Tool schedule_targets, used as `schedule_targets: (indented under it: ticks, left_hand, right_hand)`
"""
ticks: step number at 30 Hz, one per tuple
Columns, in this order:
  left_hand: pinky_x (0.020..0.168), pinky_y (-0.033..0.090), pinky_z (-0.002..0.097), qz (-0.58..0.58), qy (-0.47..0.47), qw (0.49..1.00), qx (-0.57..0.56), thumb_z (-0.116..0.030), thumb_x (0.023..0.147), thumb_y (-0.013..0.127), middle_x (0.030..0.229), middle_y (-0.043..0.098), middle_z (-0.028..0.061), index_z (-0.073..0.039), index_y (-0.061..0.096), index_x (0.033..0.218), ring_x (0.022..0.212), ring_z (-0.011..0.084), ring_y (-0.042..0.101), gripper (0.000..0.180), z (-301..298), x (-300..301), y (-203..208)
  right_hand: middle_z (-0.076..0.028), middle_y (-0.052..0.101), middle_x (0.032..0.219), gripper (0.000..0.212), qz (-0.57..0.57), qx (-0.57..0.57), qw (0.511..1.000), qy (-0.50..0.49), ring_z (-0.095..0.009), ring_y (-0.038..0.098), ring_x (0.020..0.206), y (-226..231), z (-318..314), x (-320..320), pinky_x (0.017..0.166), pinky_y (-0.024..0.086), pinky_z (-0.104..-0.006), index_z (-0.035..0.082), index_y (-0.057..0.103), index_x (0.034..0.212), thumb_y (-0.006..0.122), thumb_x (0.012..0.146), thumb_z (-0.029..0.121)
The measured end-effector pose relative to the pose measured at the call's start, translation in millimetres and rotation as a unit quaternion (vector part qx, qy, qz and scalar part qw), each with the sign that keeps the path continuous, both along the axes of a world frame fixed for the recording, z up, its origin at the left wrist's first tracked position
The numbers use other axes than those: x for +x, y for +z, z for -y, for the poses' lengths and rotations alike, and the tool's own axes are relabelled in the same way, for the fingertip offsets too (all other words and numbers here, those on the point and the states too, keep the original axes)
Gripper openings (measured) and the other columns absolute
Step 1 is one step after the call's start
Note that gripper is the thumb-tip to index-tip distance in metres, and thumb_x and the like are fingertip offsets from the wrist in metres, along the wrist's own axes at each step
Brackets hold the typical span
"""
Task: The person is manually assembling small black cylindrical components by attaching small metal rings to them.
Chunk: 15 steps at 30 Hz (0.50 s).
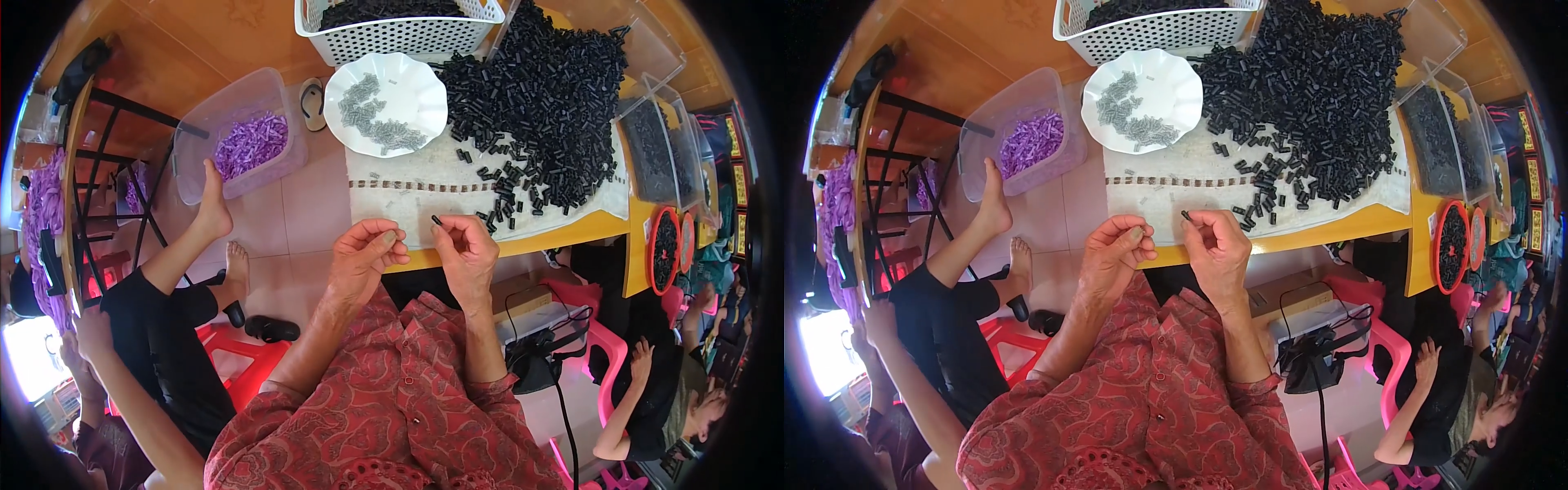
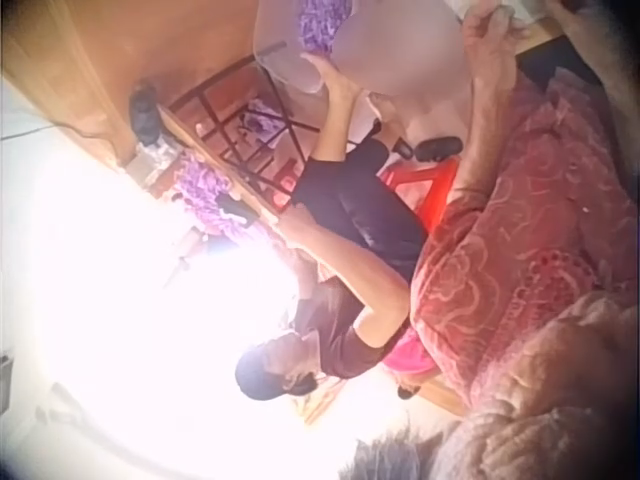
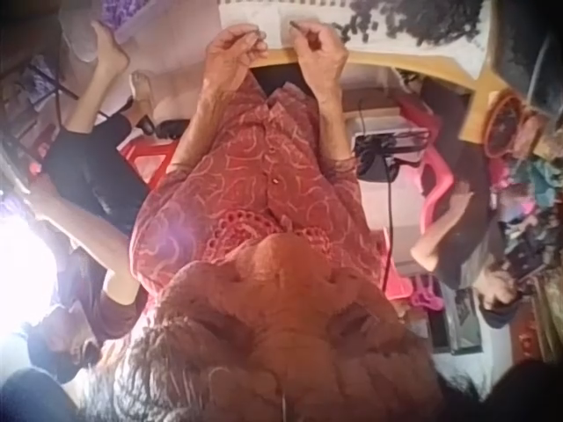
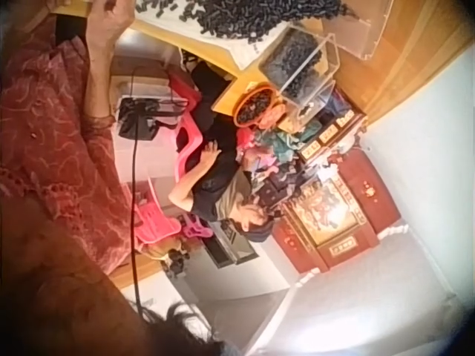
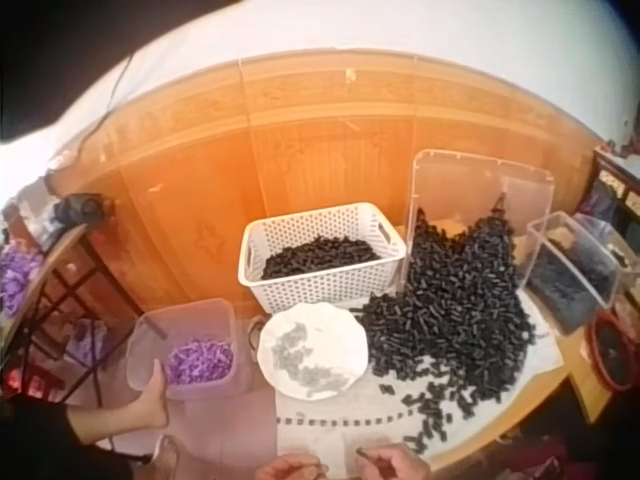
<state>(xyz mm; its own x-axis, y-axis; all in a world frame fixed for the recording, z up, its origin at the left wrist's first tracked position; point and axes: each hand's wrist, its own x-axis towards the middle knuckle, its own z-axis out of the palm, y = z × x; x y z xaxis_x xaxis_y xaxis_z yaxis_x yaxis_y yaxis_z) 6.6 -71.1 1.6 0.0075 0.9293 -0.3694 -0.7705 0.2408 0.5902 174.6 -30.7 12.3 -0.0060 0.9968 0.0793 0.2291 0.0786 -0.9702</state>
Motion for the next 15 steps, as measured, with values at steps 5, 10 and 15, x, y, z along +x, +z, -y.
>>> schedule_targets:
  ticks: [5, 10, 15]
  left_hand:
    - [0.075, 0.057, 0.0337, 0.019, -0.013, 1.000, 0.007, -0.004, 0.096, 0.055, 0.100, 0.066, 0.0127, 0.001, 0.062, 0.109, 0.084, 0.0182, 0.066, 0.016, -5.1, 2.8, 1.4]
    - [0.076, 0.058, 0.0360, 0.013, -0.015, 1.000, 0.010, -0.003, 0.095, 0.056, 0.101, 0.066, 0.0134, 0.001, 0.061, 0.112, 0.084, 0.0195, 0.067, 0.018, -9.0, 7.0, -2.5]
    - [0.075, 0.059, 0.0347, 0.017, -0.006, 1.000, 0.011, -0.003, 0.095, 0.057, 0.101, 0.066, 0.0130, 0.001, 0.061, 0.113, 0.083, 0.0192, 0.067, 0.019, -7.2, 8.2, -8.3]
  right_hand:
    - [0.001, 0.059, 0.082, 0.013, -0.005, -0.001, 1.000, 0.002, -0.001, 0.051, 0.066, -0.9, -1.0, 1.2, 0.059, 0.042, -0.0172, -0.001, 0.065, 0.096, 0.068, 0.084, -0.005]
    - [0.002, 0.060, 0.082, 0.013, -0.059, -0.040, 0.997, 0.010, -0.001, 0.050, 0.067, -5.5, 2.6, 1.6, 0.059, 0.041, -0.0166, -0.001, 0.065, 0.097, 0.067, 0.085, -0.006]
    - [0.003, 0.060, 0.083, 0.012, -0.049, -0.029, 0.998, 0.021, -0.001, 0.050, 0.069, -6.3, 3.0, 1.5, 0.061, 0.041, -0.0165, -0.001, 0.064, 0.097, 0.065, 0.087, -0.006]
